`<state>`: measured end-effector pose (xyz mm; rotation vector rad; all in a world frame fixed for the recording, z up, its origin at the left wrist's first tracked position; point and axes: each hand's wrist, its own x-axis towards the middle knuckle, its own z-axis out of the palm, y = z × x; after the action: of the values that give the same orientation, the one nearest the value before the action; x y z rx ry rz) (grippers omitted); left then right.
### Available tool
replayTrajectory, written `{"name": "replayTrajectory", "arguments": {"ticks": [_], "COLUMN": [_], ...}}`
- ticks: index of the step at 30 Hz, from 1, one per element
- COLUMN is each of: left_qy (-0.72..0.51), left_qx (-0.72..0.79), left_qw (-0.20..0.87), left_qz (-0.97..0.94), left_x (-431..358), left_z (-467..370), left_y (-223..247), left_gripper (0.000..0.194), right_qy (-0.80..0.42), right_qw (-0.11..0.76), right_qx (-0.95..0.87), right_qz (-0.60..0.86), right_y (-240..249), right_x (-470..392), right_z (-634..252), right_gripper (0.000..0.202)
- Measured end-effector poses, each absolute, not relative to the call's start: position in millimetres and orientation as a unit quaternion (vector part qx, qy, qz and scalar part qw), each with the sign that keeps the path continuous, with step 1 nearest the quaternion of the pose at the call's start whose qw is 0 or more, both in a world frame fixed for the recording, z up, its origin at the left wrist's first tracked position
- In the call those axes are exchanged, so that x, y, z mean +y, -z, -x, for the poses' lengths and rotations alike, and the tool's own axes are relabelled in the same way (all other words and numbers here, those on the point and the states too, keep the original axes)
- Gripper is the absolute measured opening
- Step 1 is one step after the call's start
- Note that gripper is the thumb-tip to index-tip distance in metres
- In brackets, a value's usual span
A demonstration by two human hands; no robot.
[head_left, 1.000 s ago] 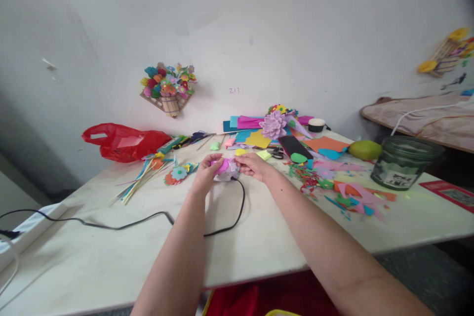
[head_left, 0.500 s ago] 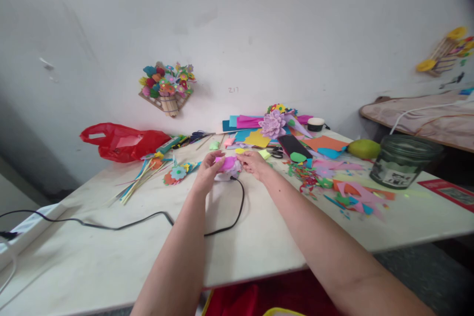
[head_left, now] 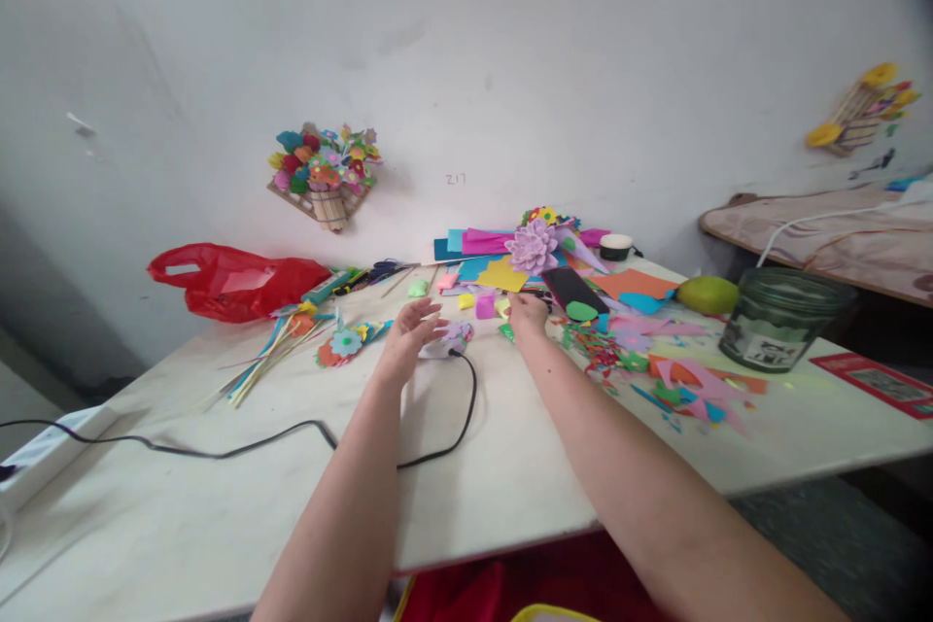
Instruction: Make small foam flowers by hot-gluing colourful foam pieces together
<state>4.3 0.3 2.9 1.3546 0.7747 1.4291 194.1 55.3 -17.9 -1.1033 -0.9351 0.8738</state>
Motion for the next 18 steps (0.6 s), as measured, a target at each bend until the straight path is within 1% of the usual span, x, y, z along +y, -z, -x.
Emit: {"name": "replayTrajectory", "arguments": {"ticks": [1,2,5,8,12,18], "left_qy": [-0.584,-0.579,-0.566,-0.553,-0.541,-0.542], "left_qx": [0.323,0.329,0.367,0.405,0.431,0.422], "left_qw": [0.487,0.480,0.435,0.383,0.354,0.359], "left_qz": [-0.564,-0.571,-0.596,-0.619,-0.630,-0.632], "left_x": [1,2,3,2,-1,-1], "left_z": [-4,-3,-2,-3,-5,-8], "left_y": [-2,-1,0,-1,-4,-5], "left_gripper": [0.047,0.047,0.043,0.039,0.037,0.033], "right_qy": [-0.374,-0.392,-0.532,-0.607,-0.622,-0.610], "right_qw": [0.675,0.670,0.594,0.514,0.473,0.464], "right_qx": [-0.393,-0.396,-0.469,-0.523,-0.554,-0.565], "right_qz": [0.500,0.490,0.380,0.307,0.287,0.305], "right_y": [15,12,3,-2,-1,0], "right_x": [53,50,36,24,18,13], "right_z": [-191,-188,-175,-165,-157,-148], "right_gripper": [0.021,0.021,0.021,0.030,0.036,0.039]}}
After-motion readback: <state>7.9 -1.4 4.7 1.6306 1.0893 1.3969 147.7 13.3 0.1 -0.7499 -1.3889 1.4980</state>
